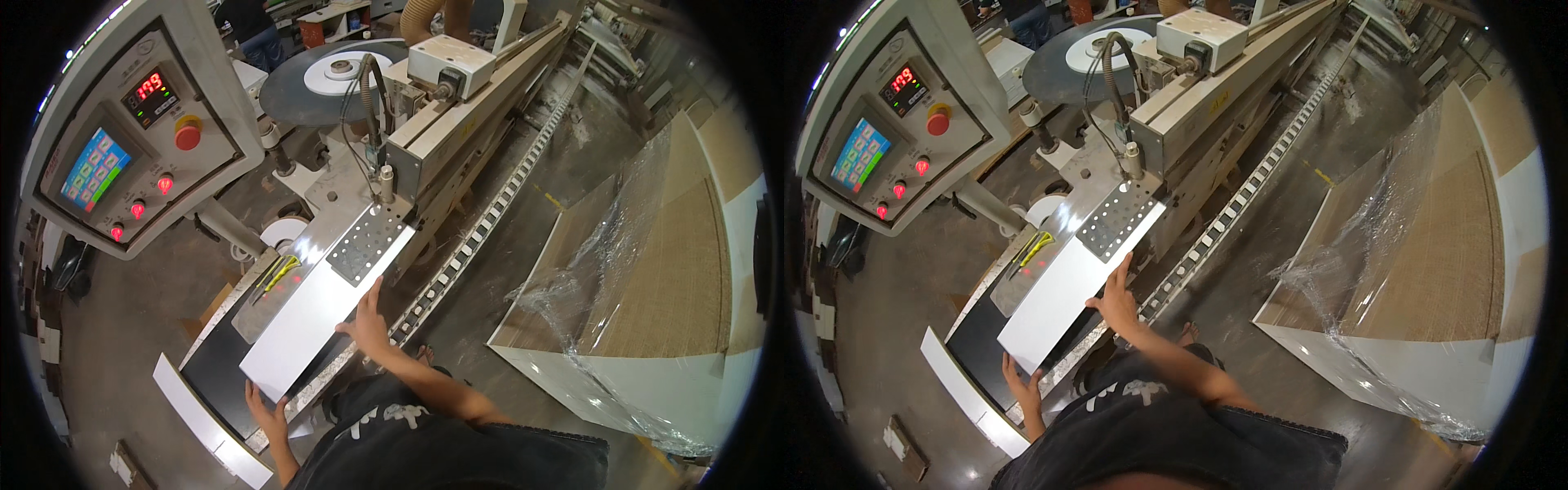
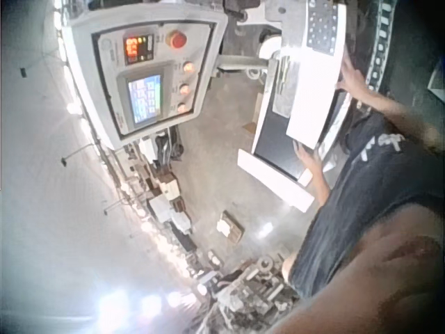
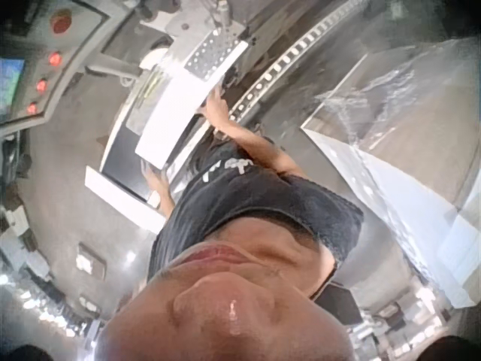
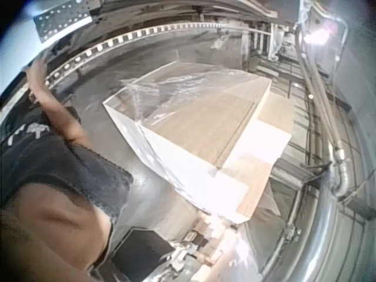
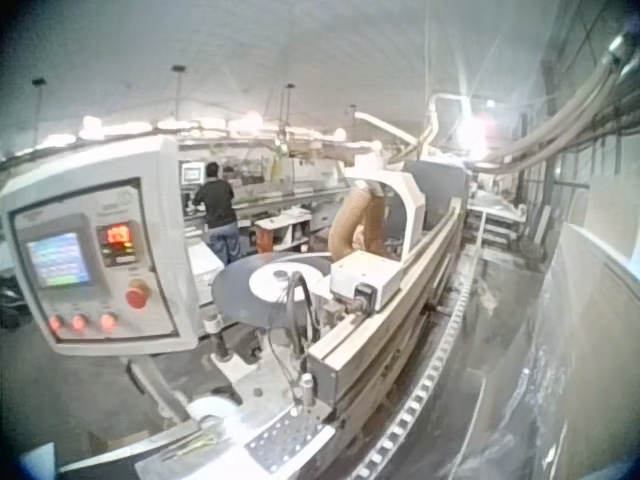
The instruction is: The person repeatedly picks up white rectangular panels from a stack, places them onto a conveyor belt, and then stacks them onto a pallet. The person handles the panels one at a time throughout the process.
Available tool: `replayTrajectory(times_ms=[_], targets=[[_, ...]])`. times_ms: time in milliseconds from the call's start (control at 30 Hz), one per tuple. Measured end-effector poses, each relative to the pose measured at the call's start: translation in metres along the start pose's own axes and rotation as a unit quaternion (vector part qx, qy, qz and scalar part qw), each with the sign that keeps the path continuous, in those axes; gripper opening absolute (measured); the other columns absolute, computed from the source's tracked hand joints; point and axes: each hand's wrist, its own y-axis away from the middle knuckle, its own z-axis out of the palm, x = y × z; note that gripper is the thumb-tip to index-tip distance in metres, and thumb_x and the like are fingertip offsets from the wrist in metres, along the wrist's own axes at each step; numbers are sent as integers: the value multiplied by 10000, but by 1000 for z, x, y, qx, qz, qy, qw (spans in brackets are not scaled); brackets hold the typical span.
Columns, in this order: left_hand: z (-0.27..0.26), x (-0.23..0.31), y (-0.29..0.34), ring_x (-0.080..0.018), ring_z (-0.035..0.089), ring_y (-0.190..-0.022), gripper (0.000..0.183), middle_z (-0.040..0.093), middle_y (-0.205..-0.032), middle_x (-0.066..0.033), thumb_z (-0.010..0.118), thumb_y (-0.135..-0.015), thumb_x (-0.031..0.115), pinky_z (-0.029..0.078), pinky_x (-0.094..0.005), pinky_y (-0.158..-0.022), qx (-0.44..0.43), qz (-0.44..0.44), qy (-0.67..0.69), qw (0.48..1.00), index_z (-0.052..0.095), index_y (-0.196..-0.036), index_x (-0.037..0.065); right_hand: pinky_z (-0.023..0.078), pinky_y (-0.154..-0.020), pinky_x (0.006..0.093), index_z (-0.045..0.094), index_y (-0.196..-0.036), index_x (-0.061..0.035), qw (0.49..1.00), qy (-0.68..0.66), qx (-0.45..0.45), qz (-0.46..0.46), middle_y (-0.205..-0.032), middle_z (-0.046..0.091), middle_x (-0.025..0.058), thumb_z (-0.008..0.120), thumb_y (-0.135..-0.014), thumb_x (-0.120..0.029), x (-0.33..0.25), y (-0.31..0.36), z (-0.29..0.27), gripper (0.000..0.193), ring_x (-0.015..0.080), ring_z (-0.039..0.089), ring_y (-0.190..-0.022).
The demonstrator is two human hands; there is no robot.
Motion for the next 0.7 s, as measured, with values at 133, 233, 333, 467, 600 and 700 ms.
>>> replayTrajectory(times_ms=[133, 233, 333, 467, 600, 700], targets=[[31, 18, -20, -449, 404, -1473, 886, 369, -1659, -230, 882, -761, 188, 301, -514, -1227, 0, 84, -60, 995, 463, -1526, 29, 615, -849, 498, 213, -1519, 234, 1000, 5, 15, -8, -1674, -127, 388, 926, -782, -336, 21, -29, -33, 1173, 553, 692, -1012], [52, 34, -29, -441, 422, -1457, 886, 410, -1635, -230, 890, -740, 185, 325, -519, -1206, 13, 103, -66, 992, 481, -1509, 21, 616, -862, 488, 235, -1524, 228, 1000, 16, 20, -11, -1677, -137, 380, 920, -792, -341, 35, -49, -50, 1152, 544, 696, -1025], [75, 46, -38, -425, 444, -1436, 896, 499, -1578, -210, 921, -693, 216, 336, -526, -1182, 29, 94, -94, 991, 518, -1468, 16, 622, -835, 480, 268, -1525, 221, 999, 34, 33, -15, -1694, -137, 348, 906, -806, -364, 49, -67, -68, 1126, 521, 708, -1023], [95, 75, -51, -421, 457, -1421, 885, 526, -1546, -202, 941, -662, 298, 287, -545, -1187, 38, 108, -131, 985, 546, -1399, 9, 600, -921, 473, 228, -1589, 154, 999, -28, 0, 27, -1720, -36, 324, 829, -870, -499, 67, -88, -89, 1142, 491, 644, -1204], [132, 90, -77, -428, 431, -1433, 853, 505, -1529, -227, 927, -681, 383, 256, -589, -1201, 35, 160, -143, 976, 530, -1317, -25, 534, -1061, 474, 125, -1654, 60, 966, -245, -36, 76, -1736, 75, 292, 684, -967, -607, 96, -89, -78, 1110, 420, 420, -1483], [145, 105, -75, -431, 407, -1449, 847, 462, -1564, -235, 906, -723, 383, 217, -633, -1215, 26, 125, -153, 980, 507, -1353, -17, 515, -1059, 520, 106, -1710, -158, 898, -389, -146, 146, -1733, 220, 177, 566, -1020, -661, 17, -21, -84, 970, 377, 430, -1486]])
